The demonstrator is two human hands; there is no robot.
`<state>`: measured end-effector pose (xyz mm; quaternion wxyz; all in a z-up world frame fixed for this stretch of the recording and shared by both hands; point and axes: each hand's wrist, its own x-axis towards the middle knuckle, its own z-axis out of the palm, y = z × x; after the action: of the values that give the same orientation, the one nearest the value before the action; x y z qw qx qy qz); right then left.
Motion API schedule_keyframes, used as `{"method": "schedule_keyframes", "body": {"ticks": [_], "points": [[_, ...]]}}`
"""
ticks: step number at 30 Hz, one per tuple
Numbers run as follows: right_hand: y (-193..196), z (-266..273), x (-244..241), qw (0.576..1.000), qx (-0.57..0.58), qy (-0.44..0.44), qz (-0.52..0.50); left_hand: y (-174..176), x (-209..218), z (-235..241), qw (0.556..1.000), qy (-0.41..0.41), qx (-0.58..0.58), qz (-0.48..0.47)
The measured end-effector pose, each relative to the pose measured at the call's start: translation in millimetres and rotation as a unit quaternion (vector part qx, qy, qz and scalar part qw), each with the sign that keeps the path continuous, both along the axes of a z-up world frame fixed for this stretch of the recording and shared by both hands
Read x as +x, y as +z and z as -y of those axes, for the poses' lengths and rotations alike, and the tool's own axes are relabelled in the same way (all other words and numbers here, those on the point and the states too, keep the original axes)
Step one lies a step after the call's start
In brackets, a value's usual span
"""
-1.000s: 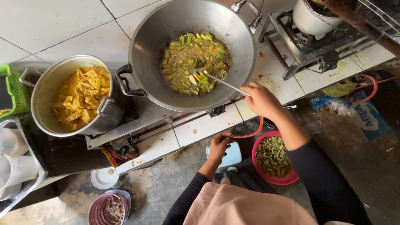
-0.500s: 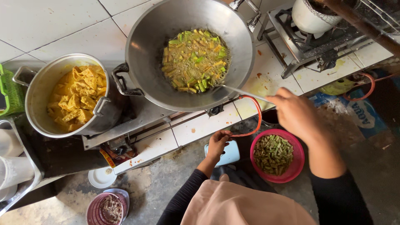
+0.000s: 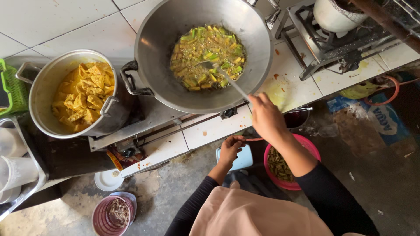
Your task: The person stirs chopped green vegetables in a wok using a metal spatula. They then move to a second wok and stir pieces of meat frying in oil.
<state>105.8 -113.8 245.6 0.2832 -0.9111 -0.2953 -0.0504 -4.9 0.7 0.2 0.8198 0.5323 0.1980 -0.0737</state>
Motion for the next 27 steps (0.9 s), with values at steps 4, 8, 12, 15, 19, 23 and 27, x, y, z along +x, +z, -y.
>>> {"method": "schedule_keyframes", "body": {"ticks": [4,8,12,15,19,23,27], "points": [[-17.7,-24.2,-9.6,0.997,0.039,0.022,-0.058,-1.4,1.0,3.4,1.0,0.001,0.004,-0.008],[-39.8,-30.0,-12.4,0.996,0.062,0.034,-0.05,-4.9,1.9,8.0,1.0,0.002,0.019,0.006],[-54.4,-21.1,6.4,0.998,0.021,-0.014,-0.053,-2.8,3.4,10.4,1.0,0.005,0.019,0.007],[-56.9,-6.2,18.9,0.999,0.023,-0.027,0.0,1.5,-1.5,12.3,1.0,0.013,0.021,0.003],[-45.2,12.9,24.9,0.998,0.025,-0.056,0.017,7.1,-7.0,13.9,1.0,0.016,0.024,-0.004],[-30.6,27.1,22.4,0.998,0.006,-0.064,0.017,4.9,-7.9,15.9,1.0,0.012,0.026,0.005],[-25.9,34.7,18.7,0.997,-0.011,-0.066,0.026,0.5,-6.9,24.6,1.0,0.002,0.02,0.013]]}}
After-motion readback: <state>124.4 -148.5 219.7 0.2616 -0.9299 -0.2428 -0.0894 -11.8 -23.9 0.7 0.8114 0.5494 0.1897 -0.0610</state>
